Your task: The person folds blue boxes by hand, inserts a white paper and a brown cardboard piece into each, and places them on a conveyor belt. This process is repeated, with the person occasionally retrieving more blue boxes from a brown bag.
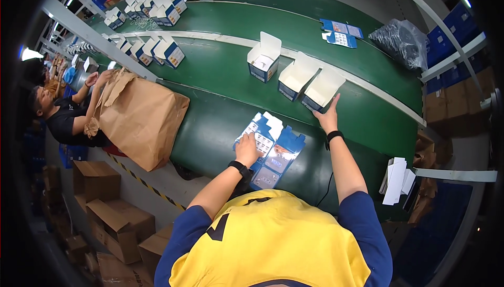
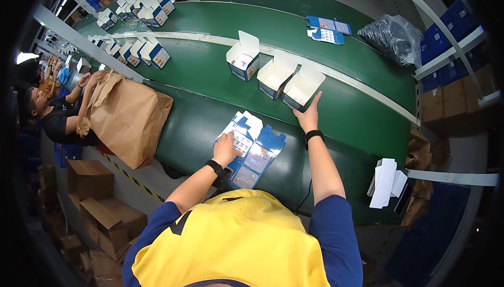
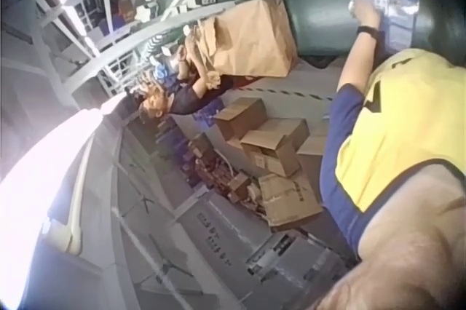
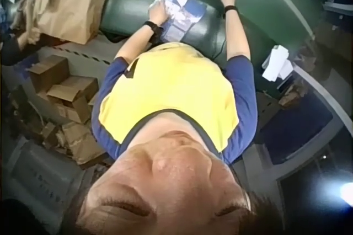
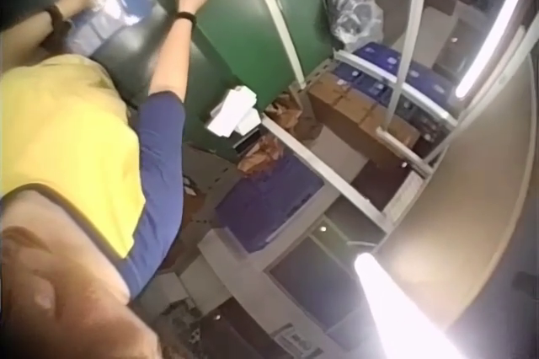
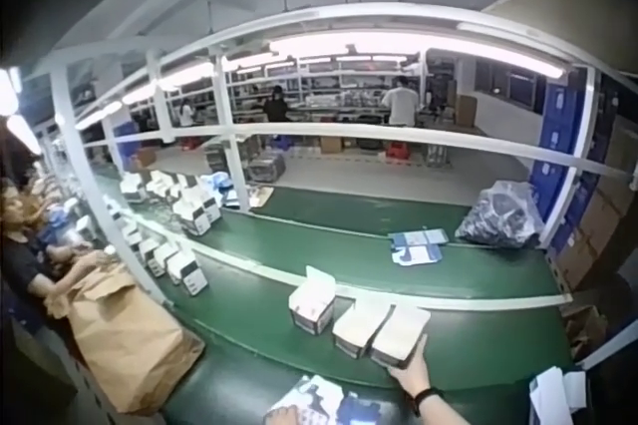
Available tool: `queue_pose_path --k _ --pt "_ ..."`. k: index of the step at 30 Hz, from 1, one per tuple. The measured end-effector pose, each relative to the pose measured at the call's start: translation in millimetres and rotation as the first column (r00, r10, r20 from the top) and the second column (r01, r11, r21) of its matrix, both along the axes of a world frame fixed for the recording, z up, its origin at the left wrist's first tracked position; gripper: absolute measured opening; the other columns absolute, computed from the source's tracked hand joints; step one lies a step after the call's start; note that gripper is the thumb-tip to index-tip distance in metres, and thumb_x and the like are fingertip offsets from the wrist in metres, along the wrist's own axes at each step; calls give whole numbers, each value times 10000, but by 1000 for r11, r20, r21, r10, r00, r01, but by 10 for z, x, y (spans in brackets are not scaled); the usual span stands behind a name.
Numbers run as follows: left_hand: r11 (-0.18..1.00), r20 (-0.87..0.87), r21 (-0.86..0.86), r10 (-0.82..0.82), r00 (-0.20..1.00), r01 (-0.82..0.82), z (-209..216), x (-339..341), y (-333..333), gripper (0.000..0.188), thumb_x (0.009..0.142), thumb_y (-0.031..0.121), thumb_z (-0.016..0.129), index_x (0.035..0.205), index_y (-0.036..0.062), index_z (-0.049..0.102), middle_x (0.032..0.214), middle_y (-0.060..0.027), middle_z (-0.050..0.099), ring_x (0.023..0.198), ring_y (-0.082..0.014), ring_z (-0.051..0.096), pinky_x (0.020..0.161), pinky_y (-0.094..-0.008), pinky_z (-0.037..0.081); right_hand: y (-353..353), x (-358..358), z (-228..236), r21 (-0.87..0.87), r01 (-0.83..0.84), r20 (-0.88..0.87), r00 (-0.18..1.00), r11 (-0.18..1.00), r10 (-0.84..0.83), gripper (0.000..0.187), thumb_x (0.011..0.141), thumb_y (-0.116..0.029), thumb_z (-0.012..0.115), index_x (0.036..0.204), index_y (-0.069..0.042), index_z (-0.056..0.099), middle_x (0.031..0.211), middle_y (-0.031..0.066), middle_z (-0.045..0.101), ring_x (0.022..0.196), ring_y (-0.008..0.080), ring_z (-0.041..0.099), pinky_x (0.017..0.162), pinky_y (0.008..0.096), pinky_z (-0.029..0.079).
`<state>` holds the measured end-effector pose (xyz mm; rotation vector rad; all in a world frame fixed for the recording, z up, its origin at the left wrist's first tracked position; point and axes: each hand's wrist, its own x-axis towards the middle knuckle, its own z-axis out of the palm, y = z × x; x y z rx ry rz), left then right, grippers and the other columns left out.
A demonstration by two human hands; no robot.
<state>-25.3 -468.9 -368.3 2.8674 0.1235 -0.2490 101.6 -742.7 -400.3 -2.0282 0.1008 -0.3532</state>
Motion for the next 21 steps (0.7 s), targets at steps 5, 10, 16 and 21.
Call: queue_pose_path --k 5,10,16,21 --pt "999 138 45 -6 990 -1 116 -91 -135 656 597 206 790 1139 36 463 1063 -138 523 1013 -323 518 806 -420 434 125 -992 -290 240 -43 -469 869 970 155 490 799 -129 618 1236 -13 431 904 102 584 730 146 585 534 287 501" --pt "934 341 -346 38 939 87 181 -186 -216 494 678 155 744 1078 29 483 978 -158 562 944 -325 561 789 -343 438 581 -1795 106 726 154 -545 723 670 425 480 792 -74 615 1230 -26 427 913 64 570 796 157 572 647 290 506" --pt "638 193 -770 270 943 -25 829 9 -395 364 780 167 679 1043 8 483 948 -110 579 872 -227 575 748 -289 453 556 -1934 790 575 -154 -105 960 803 259 512 787 -63 637 1245 -26 412 1116 79 534 985 171 541 811 281 457" --pt "173 80 -984 210 975 43 1258 2 -663 398 813 230 662 1070 -5 471 939 -45 569 845 -113 536 738 -245 442 302 -2074 1194 221 -526 -163 810 821 563 648 772 -127 693 1315 -43 349 1321 132 400 1141 197 477 892 311 425"
